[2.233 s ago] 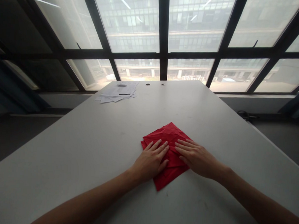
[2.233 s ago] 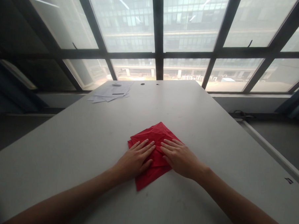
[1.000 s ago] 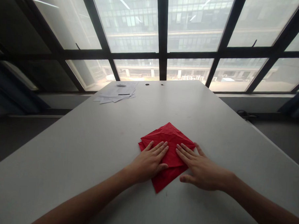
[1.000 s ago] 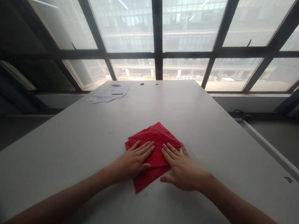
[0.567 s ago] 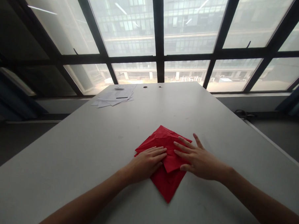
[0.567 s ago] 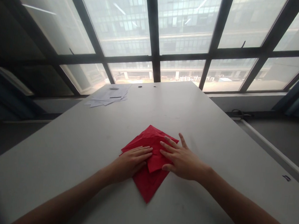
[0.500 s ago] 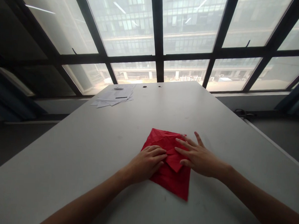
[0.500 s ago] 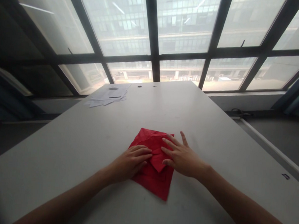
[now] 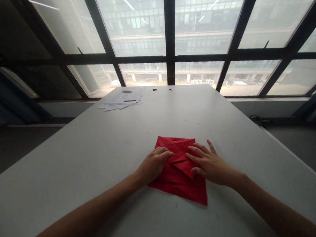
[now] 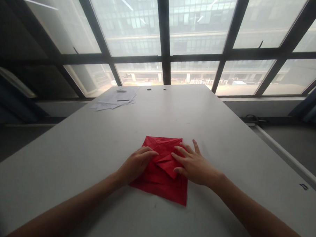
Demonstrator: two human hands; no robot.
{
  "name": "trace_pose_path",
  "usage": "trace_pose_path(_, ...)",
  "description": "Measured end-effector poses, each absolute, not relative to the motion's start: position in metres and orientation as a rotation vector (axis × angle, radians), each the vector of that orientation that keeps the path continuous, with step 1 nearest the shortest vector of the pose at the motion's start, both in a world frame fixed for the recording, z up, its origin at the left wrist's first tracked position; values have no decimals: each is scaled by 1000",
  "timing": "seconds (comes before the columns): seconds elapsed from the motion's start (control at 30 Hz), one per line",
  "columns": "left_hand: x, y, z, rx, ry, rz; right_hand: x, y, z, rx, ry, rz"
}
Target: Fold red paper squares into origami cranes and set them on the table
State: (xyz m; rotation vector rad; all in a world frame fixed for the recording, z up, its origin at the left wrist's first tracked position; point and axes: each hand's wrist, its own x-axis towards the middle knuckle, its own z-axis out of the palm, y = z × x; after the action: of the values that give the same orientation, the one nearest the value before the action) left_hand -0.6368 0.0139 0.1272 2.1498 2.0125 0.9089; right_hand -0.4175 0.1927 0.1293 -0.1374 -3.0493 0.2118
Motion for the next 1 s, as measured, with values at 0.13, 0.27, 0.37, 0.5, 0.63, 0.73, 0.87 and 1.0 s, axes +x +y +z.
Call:
trace_pose_path(0.13,-641,13,129,2396,1907,730,-417,194,127,-129,-3047,217)
trace_pose_path(0.27,-644,12,129,2546,1795,522,-417,196,125,-142,-3053,223)
trace_pose_path(0.37,-645,12,126,2481,1870,550,-417,195,125,-155,-3052,221)
trace_pose_path(0.5,-643,10,128,2462,1857,606,-418,194,126,-166,-3045,214)
trace_pose_path(0.63,-638,9,138,2529,1730,541,-417,194,127,-161,-3040,222)
trace_pose_path(0.73,-638,8,144,2547,1560,369,-417,195,128,-163,-3055,230)
trace_pose_path(0.87,-641,7,146,2504,1482,307,-416,198,130,-191,-3081,264)
trace_pose_path(1.0,-643,8,145,2485,1584,421,-416,199,131,-200,-3085,278)
